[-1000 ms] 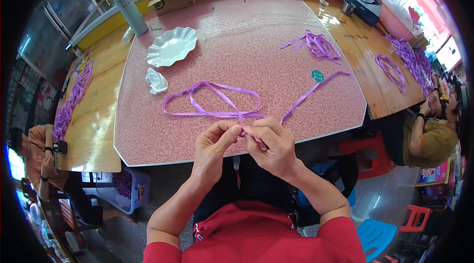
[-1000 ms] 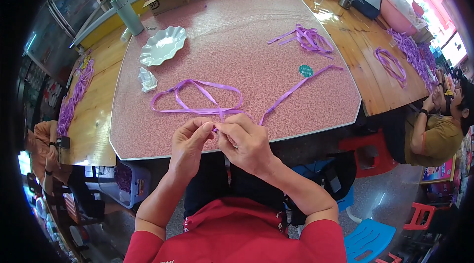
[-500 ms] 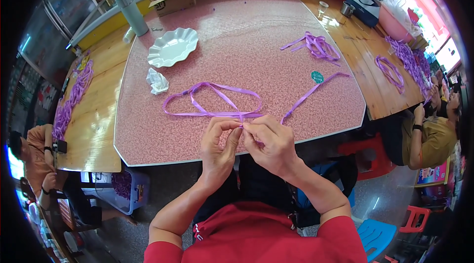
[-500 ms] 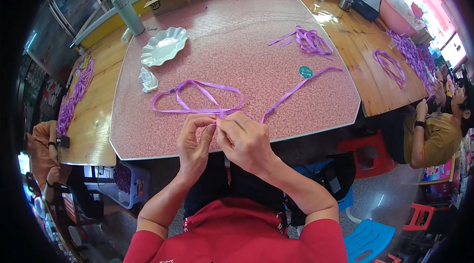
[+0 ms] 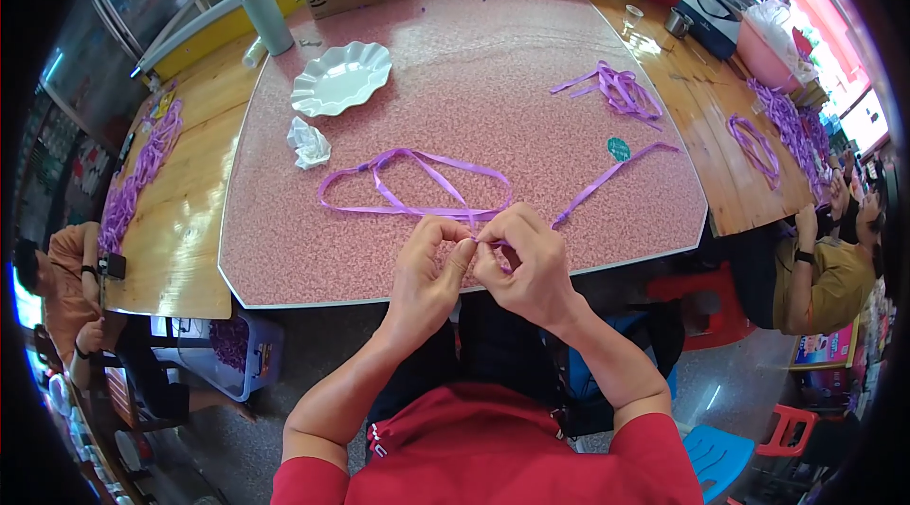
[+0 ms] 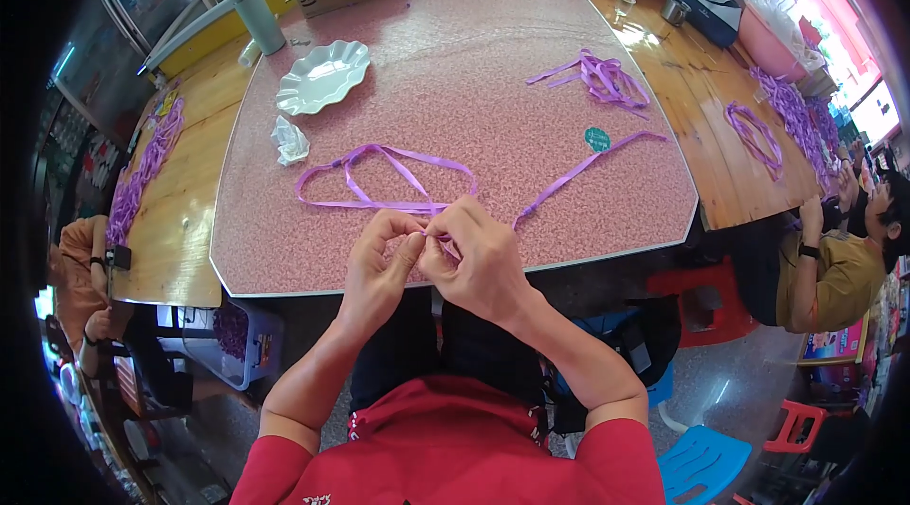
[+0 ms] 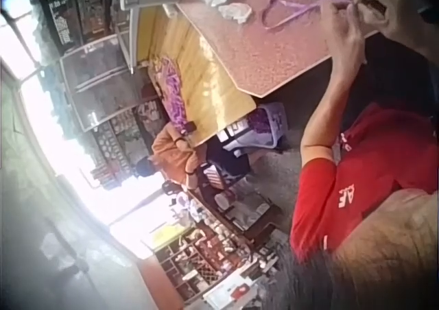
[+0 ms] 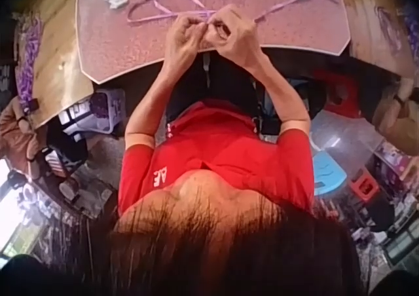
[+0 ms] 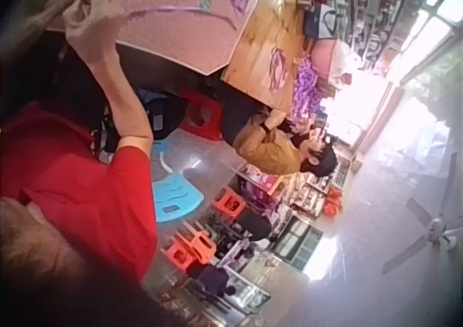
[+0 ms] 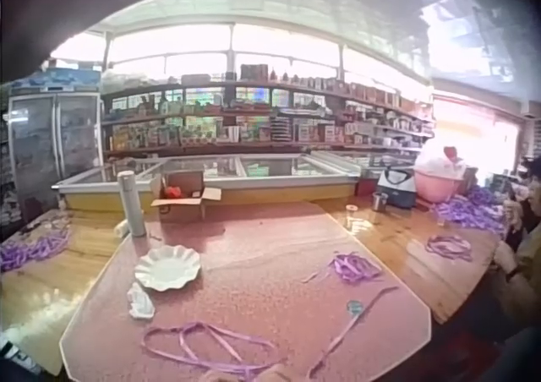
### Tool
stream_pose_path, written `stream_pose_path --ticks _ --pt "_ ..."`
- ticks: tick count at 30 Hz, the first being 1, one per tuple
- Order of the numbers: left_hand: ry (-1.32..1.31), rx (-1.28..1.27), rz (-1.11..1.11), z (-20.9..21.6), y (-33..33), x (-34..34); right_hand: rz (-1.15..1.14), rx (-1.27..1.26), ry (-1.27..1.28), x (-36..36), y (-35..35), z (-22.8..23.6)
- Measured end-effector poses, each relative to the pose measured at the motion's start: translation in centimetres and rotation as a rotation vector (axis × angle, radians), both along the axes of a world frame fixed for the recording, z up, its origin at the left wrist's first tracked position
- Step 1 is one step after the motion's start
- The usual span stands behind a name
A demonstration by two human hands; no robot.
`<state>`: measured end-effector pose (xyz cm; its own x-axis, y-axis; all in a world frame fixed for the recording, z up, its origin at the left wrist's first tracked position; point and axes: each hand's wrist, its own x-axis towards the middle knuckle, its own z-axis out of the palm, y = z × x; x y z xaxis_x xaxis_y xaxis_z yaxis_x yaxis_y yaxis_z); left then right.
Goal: Assembling plastic toy wands by threading a purple ribbon through a decorative flower-shaped head piece.
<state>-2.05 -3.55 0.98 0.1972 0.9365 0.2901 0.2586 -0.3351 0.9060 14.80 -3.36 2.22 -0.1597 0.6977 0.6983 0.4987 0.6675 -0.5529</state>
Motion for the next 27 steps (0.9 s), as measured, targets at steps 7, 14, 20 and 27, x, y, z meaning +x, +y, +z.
stream_pose_path --ticks 7,14,20,27 --pt "-0.247 -0.498 -0.170 -0.3 0.5 -0.3 0.326 -0.942 0.723 1.5 0.2 0.5" --pt "-0.128 0.035 -0.006 0.5 0.0 -0.3 0.260 -0.799 0.602 1.3 0.0 1.7" --pt "-0.059 0.146 -0.033 1.5 0.1 0.0 0.212 -0.635 0.487 0.8 -0.5 0.8" --pt "-0.363 -0.173 -0.089 1.0 -0.2 0.5 0.263 -0.707 0.542 1.2 -0.7 0.6"
